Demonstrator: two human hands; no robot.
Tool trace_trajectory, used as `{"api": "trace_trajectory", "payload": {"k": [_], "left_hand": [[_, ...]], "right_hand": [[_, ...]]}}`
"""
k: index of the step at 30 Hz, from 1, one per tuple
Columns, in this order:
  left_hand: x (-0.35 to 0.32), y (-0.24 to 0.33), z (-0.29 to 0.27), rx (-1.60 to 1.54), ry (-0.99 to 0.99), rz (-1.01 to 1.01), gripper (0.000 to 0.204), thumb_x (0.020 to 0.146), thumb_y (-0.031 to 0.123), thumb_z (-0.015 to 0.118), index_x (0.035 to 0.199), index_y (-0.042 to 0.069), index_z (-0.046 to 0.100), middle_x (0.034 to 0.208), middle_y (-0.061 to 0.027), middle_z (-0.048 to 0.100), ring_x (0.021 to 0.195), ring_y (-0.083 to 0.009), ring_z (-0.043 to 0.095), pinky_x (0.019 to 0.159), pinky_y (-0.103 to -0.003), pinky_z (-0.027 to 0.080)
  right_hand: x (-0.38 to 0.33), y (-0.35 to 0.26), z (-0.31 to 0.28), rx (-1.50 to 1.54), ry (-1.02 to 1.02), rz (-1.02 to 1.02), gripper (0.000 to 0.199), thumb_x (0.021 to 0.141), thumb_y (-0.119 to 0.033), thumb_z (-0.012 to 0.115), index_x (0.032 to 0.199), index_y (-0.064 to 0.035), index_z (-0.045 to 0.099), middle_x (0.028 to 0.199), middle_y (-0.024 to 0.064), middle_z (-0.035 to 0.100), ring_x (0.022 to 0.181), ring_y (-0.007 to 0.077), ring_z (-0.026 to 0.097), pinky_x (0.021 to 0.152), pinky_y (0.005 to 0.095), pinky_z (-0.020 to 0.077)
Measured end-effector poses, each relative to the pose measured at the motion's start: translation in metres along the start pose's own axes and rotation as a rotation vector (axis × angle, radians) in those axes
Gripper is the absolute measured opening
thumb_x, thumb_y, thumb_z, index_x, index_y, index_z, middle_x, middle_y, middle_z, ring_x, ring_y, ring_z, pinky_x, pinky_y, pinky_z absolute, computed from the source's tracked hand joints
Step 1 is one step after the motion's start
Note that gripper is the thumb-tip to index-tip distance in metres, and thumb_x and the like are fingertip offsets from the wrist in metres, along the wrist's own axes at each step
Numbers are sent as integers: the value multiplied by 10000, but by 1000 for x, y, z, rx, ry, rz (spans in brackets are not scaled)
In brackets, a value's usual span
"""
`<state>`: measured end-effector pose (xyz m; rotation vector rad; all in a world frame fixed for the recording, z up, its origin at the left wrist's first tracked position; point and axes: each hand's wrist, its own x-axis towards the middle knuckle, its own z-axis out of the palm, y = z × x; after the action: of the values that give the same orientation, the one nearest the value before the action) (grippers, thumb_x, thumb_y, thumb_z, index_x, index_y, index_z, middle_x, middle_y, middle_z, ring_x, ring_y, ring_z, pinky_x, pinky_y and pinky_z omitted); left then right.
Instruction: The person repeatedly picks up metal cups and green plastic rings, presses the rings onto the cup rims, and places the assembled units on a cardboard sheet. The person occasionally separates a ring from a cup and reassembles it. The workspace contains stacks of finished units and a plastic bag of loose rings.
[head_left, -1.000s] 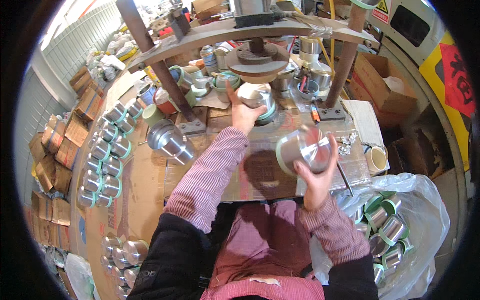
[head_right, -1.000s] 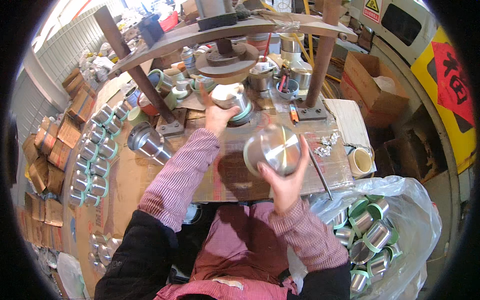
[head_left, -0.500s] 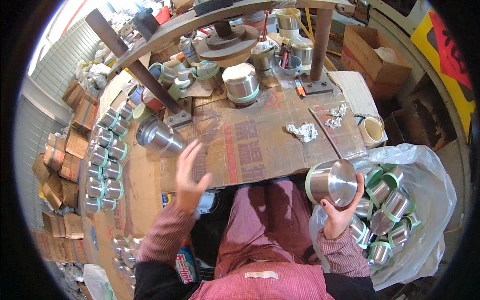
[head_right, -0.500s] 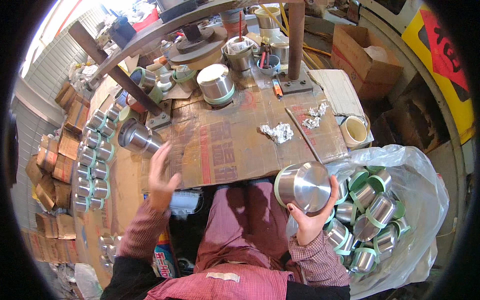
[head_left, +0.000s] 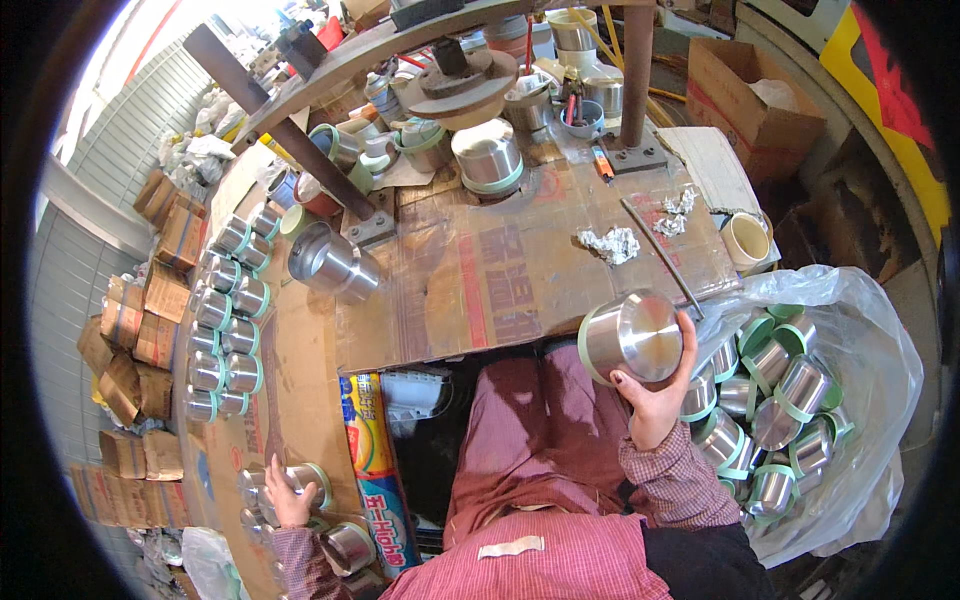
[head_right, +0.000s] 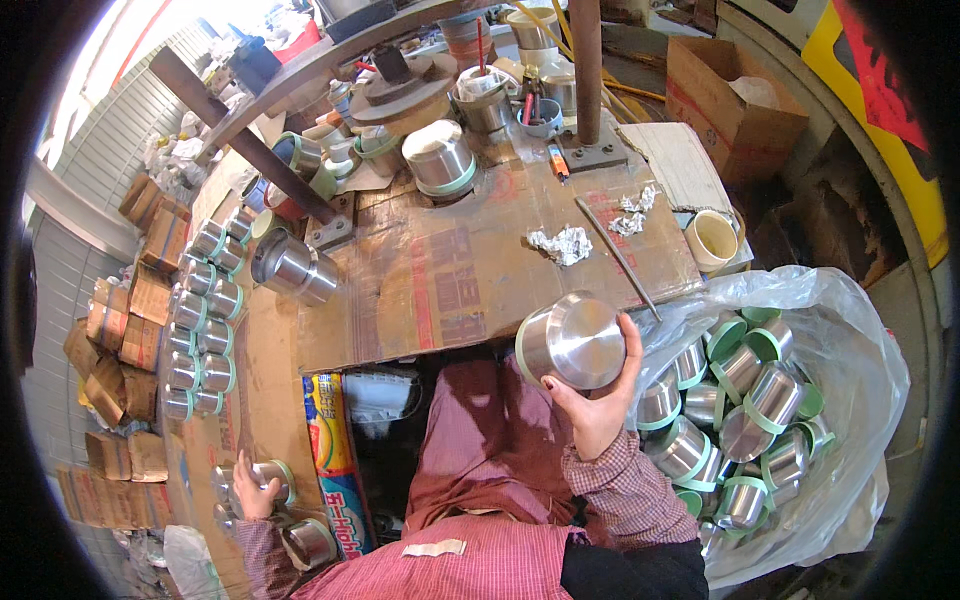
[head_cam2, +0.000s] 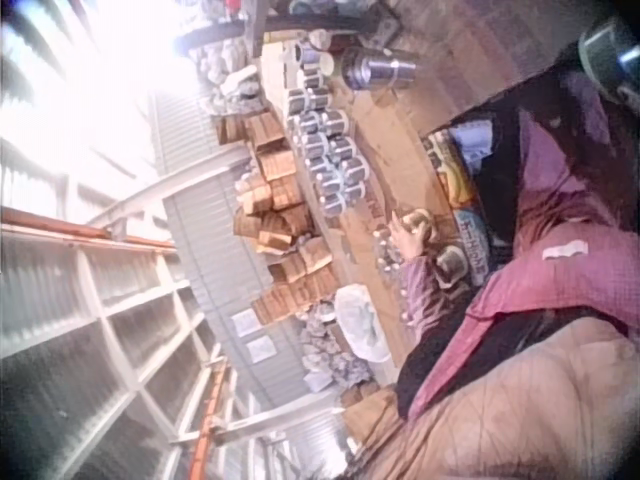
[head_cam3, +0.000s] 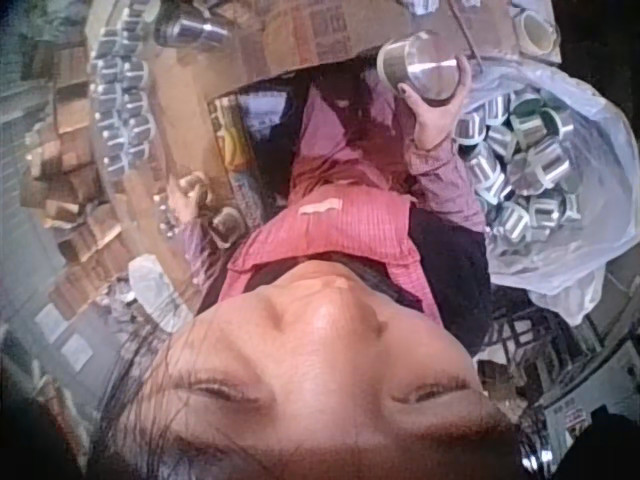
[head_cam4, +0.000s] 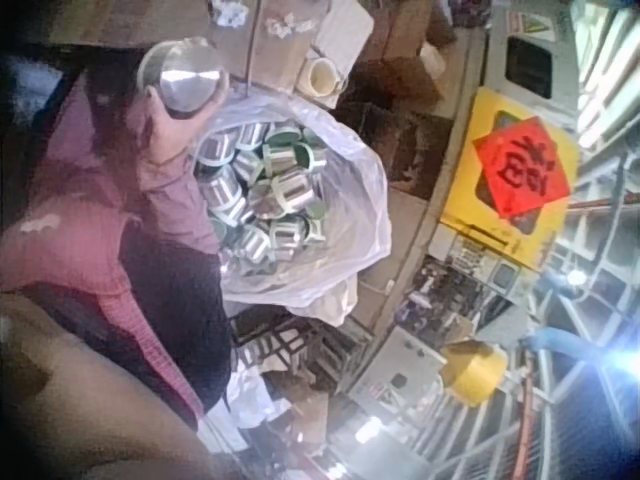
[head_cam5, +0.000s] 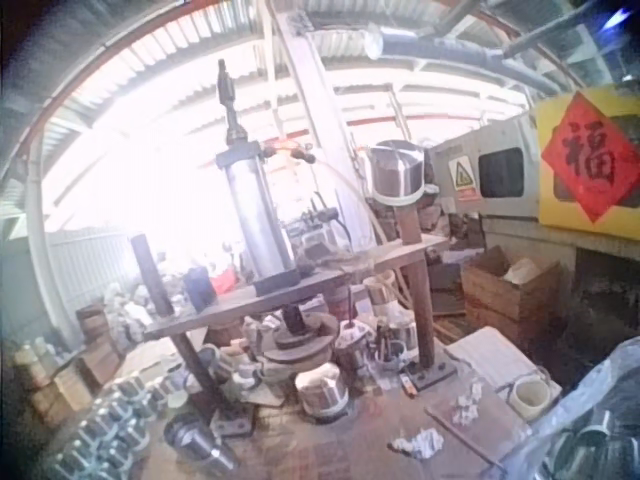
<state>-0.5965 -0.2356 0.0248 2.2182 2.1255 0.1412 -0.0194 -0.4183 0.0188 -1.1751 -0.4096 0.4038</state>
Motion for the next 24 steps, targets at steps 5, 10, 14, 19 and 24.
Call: {"api": "trace_trajectory", "payload": {"k": [5,10,14,19,24], "left_hand": [[9,38,-30,-54,44,30,886,677,199,798,1501,146,476,1441,-186,456,1339,-400,434,1142,-508,346],[51,154,-51,-283,239,494,849,634,117,814,1436,94,536,1455,-190,471,1345,-388,450,1145,-482,373],[82,265,-38,-316,161,783,862,616,140,846,1426,85,558,1487,-194,469,1345,-384,461,1136,-471,400],[111,357,-9,-366,58,910,911,605,161,875,1457,122,554,1526,-167,431,1358,-385,446,1142,-471,399],[120,364,43,-837,96,712,1113,647,131,887,1595,189,307,1559,-123,395,1390,-380,425,1207,-470,350]], "right_hand": [[-5,-1,-11,-5,20,-33,1132,667,-47,901,1588,-94,245,1482,108,420,1349,248,462,1141,389,401],[-22,-3,-63,-275,213,-168,1155,639,-110,906,1597,-70,263,1561,136,363,1425,284,402,1192,411,331],[-39,-13,-128,-572,359,-221,1093,661,-101,876,1587,-52,299,1554,145,386,1442,296,388,1216,417,283],[-48,-37,-183,-1143,390,-241,781,688,-50,849,1401,-74,530,1568,161,394,1447,350,379,1206,453,297],[-33,-48,-171,-1548,240,-258,579,687,-72,839,1232,-73,642,1574,153,417,1463,412,341,1185,517,313]]}}
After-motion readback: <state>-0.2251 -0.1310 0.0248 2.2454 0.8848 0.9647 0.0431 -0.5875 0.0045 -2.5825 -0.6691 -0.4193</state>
